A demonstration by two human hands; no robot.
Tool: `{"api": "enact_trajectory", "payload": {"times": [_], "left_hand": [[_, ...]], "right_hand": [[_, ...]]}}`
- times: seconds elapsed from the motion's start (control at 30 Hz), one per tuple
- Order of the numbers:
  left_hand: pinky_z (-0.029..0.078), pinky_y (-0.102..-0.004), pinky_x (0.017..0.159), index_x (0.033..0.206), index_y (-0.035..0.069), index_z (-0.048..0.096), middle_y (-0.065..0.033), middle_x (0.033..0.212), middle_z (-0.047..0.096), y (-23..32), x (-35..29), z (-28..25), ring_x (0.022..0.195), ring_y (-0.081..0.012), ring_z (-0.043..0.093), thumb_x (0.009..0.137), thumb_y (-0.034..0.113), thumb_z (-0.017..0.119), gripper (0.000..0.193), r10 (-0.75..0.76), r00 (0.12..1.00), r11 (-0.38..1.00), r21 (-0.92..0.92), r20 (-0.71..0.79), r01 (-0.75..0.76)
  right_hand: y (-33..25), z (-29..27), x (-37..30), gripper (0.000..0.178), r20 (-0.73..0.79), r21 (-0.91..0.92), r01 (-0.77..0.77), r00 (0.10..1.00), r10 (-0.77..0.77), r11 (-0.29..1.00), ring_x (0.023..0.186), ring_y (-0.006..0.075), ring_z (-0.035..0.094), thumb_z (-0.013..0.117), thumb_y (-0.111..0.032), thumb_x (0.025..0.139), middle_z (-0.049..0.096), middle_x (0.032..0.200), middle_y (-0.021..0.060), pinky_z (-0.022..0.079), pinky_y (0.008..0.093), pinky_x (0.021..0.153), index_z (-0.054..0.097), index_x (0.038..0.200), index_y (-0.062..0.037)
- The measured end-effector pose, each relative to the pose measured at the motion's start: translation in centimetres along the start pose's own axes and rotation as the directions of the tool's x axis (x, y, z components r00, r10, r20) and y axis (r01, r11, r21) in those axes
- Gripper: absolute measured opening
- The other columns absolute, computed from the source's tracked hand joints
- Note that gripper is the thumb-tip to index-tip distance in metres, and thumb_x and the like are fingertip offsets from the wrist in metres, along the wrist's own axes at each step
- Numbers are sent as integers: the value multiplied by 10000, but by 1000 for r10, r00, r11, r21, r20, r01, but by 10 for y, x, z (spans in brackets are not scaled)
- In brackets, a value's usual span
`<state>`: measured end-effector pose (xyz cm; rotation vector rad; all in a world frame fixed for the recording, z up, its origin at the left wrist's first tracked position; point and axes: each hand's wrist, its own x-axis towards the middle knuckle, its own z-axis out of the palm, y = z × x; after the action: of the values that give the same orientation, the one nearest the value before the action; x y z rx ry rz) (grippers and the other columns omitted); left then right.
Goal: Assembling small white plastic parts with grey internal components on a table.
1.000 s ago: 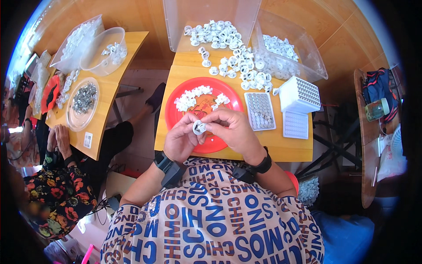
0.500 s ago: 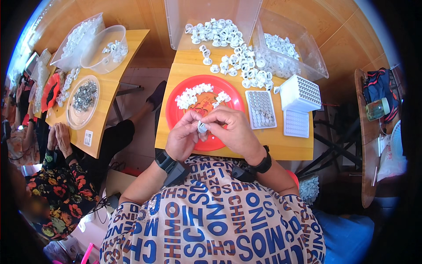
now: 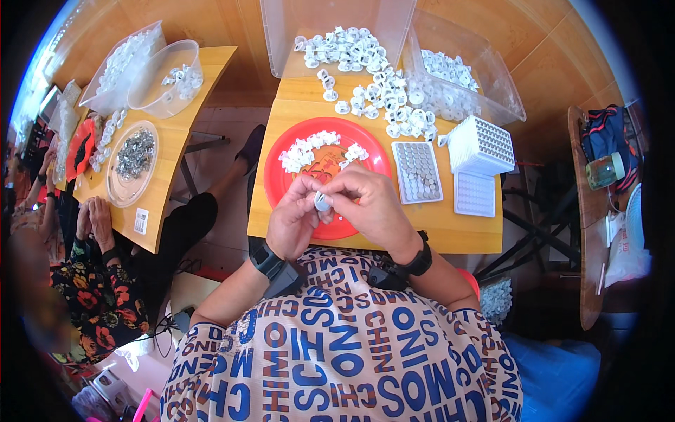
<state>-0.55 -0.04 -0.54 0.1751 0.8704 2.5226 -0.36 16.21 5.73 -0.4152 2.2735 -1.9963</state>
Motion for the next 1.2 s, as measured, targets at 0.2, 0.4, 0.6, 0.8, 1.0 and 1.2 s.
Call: {"api": "enact_trajectory", "payload": {"times": [0.2, 0.4, 0.6, 0.8, 1.0, 1.2], "left_hand": [[480, -274, 725, 1027, 61, 500, -72, 907, 598, -2, 0, -1, 776, -153, 581, 940, 141, 529, 122, 6, 999, 999, 40, -36, -4], [460, -268, 733, 1024, 62, 515, -51, 916, 598, 0, 1, 3, 806, -131, 563, 947, 136, 524, 108, 38, 999, 998, 52, -39, -36], [465, -264, 685, 1031, 51, 557, -47, 930, 603, 6, 4, 7, 804, -127, 569, 949, 147, 516, 133, 72, 984, 946, 324, -164, -15], [458, -244, 656, 1037, 46, 561, -39, 901, 594, 8, -1, 9, 785, -104, 560, 960, 127, 487, 134, 48, 995, 903, 429, -83, -8], [448, -213, 648, 1067, 49, 527, -26, 913, 580, 9, -2, 17, 773, -78, 544, 978, 106, 466, 122, 180, 982, 798, 592, -56, -112], [445, -203, 664, 1078, 34, 512, -29, 923, 583, 13, -3, 22, 778, -59, 528, 957, 28, 448, 137, 252, 967, 631, 753, 26, -185]], "right_hand": [[0, 2, 2, 14, -70, -34, 10, 997, -12, 999, 643, 113, 637, 603, 53, 838, 603, 808, 71, 493, 239, 561, 603, 852, 52], [16, 0, 1, 110, -16, 131, -174, 984, 178, 976, 676, 117, 650, 643, -5, 834, 651, 805, 95, 515, 248, 602, 564, 900, 35], [24, 0, -1, 96, -142, 5, -6, 990, 7, 1000, 707, 117, 649, 635, -5, 845, 629, 851, 85, 523, 244, 609, 582, 919, 23], [10, 0, -1, 131, -116, -232, 183, 970, -214, 955, 710, 168, 654, 635, 28, 817, 593, 852, 96, 532, 258, 609, 593, 941, 15], [9, 4, -1, 128, -144, -218, 133, 975, -167, 967, 680, 181, 646, 666, 10, 793, 593, 809, 95, 531, 267, 603, 587, 893, -4], [3, 4, -2, 133, -157, -251, 149, 969, -192, 957, 664, 171, 644, 676, 11, 775, 603, 781, 94, 530, 271, 587, 586, 868, -15]]}}
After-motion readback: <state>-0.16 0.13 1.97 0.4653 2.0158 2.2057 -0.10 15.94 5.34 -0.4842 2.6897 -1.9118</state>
